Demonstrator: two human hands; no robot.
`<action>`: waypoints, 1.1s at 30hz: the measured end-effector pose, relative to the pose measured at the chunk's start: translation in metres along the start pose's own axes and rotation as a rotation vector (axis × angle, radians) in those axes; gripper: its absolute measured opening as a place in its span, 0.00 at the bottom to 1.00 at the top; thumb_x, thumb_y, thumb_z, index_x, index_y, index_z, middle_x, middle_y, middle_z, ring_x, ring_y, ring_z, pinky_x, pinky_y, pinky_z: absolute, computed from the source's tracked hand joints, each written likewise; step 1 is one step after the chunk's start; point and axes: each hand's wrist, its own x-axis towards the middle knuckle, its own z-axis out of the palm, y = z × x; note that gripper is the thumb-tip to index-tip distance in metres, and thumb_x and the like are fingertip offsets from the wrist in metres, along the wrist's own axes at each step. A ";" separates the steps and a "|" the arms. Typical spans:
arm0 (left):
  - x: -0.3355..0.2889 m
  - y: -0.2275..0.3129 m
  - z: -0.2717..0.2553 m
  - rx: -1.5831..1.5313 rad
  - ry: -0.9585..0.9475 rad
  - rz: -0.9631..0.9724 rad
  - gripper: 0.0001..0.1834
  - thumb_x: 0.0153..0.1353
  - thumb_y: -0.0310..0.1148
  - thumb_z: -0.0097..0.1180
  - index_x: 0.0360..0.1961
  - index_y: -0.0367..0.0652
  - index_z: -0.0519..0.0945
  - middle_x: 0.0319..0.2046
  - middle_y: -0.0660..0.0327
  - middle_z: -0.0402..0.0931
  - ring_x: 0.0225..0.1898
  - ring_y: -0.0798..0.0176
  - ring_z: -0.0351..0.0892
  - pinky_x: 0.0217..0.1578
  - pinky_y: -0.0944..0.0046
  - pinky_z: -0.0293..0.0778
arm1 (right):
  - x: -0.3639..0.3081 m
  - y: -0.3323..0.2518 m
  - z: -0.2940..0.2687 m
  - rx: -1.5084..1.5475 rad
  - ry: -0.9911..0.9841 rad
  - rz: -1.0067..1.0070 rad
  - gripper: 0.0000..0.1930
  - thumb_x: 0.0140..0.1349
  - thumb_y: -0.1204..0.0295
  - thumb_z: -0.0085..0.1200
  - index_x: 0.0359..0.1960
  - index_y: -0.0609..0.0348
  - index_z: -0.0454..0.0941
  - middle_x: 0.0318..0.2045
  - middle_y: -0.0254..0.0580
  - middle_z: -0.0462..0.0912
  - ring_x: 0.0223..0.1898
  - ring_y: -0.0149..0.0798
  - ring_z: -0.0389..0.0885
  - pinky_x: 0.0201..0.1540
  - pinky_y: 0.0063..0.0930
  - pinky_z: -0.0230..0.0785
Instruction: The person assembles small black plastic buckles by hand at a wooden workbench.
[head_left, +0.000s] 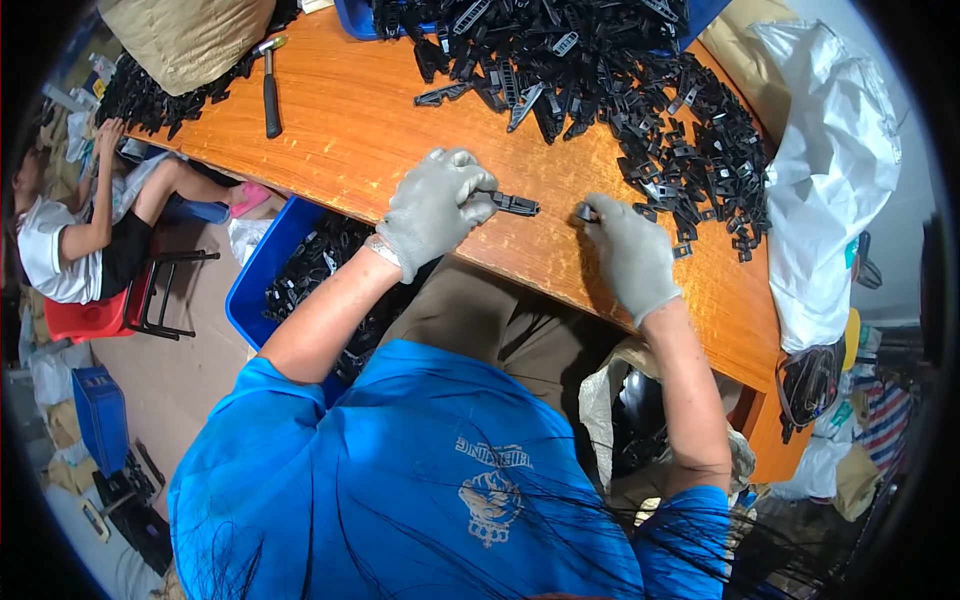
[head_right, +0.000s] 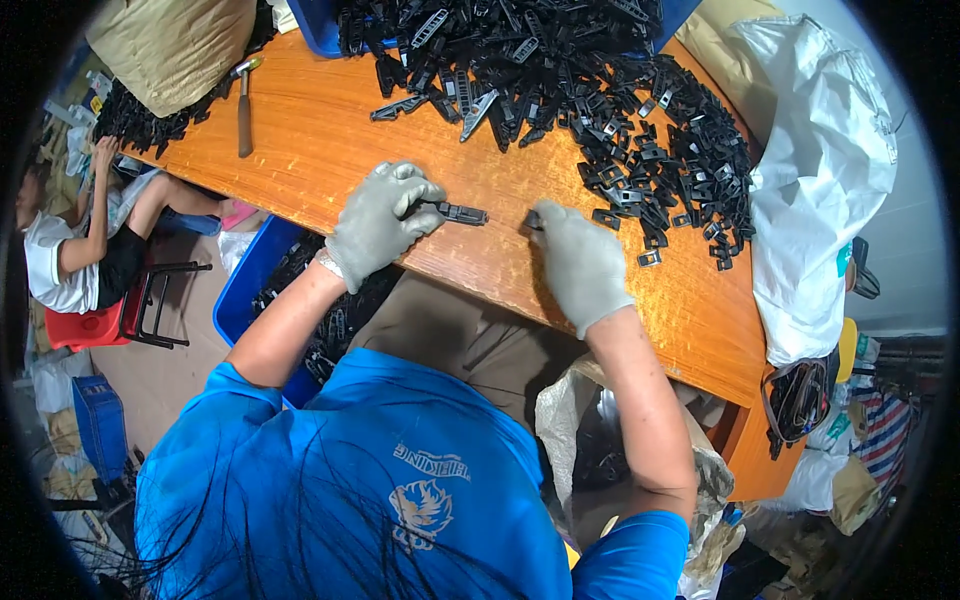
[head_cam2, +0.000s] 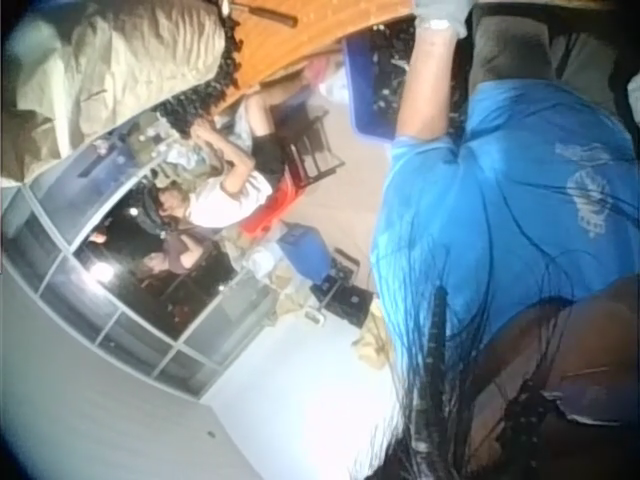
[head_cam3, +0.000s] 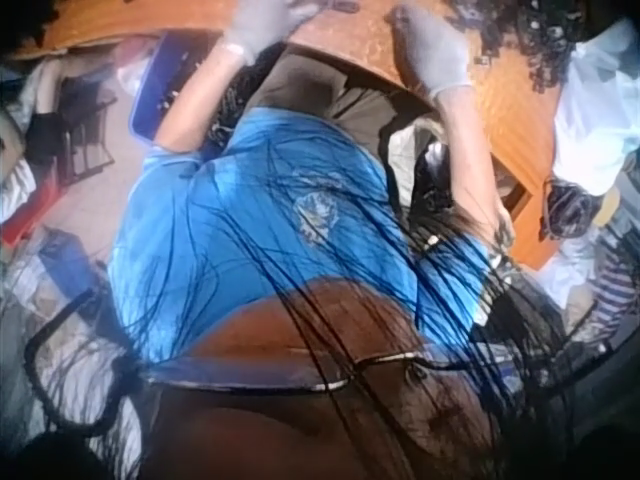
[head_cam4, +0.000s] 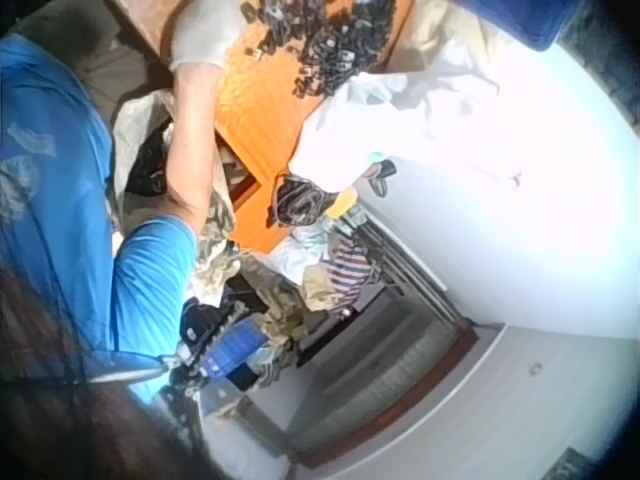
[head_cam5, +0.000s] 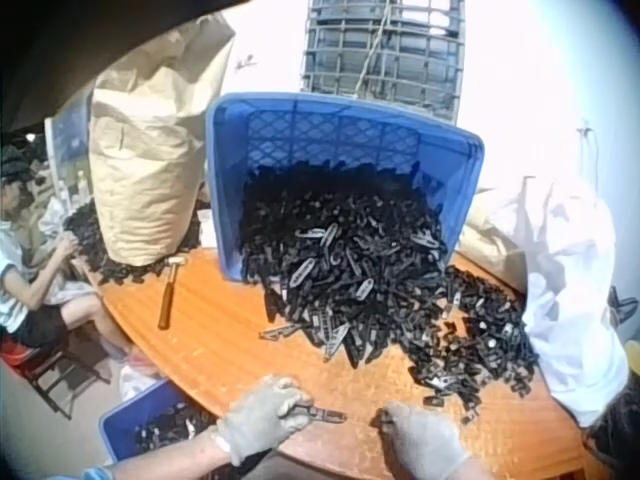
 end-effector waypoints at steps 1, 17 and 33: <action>-0.001 -0.001 0.000 0.015 -0.019 -0.006 0.12 0.58 0.32 0.75 0.43 0.46 0.88 0.38 0.58 0.83 0.45 0.47 0.81 0.48 0.48 0.77 | 0.003 -0.010 0.000 0.143 0.058 -0.017 0.14 0.72 0.66 0.64 0.57 0.51 0.83 0.46 0.47 0.88 0.41 0.59 0.90 0.44 0.47 0.83; 0.008 0.008 0.012 -0.034 -0.007 0.058 0.07 0.61 0.32 0.72 0.38 0.44 0.87 0.37 0.56 0.81 0.45 0.45 0.80 0.46 0.47 0.76 | 0.041 -0.036 0.034 0.318 0.188 -0.277 0.08 0.65 0.67 0.70 0.45 0.47 0.90 0.42 0.41 0.84 0.44 0.50 0.87 0.44 0.46 0.80; 0.035 -0.011 -0.061 -0.030 -0.066 -0.129 0.22 0.70 0.38 0.64 0.61 0.41 0.84 0.55 0.47 0.85 0.59 0.45 0.85 0.63 0.50 0.78 | 0.017 0.073 -0.003 0.011 0.375 0.139 0.13 0.66 0.68 0.70 0.51 0.52 0.89 0.50 0.44 0.86 0.46 0.53 0.90 0.47 0.45 0.83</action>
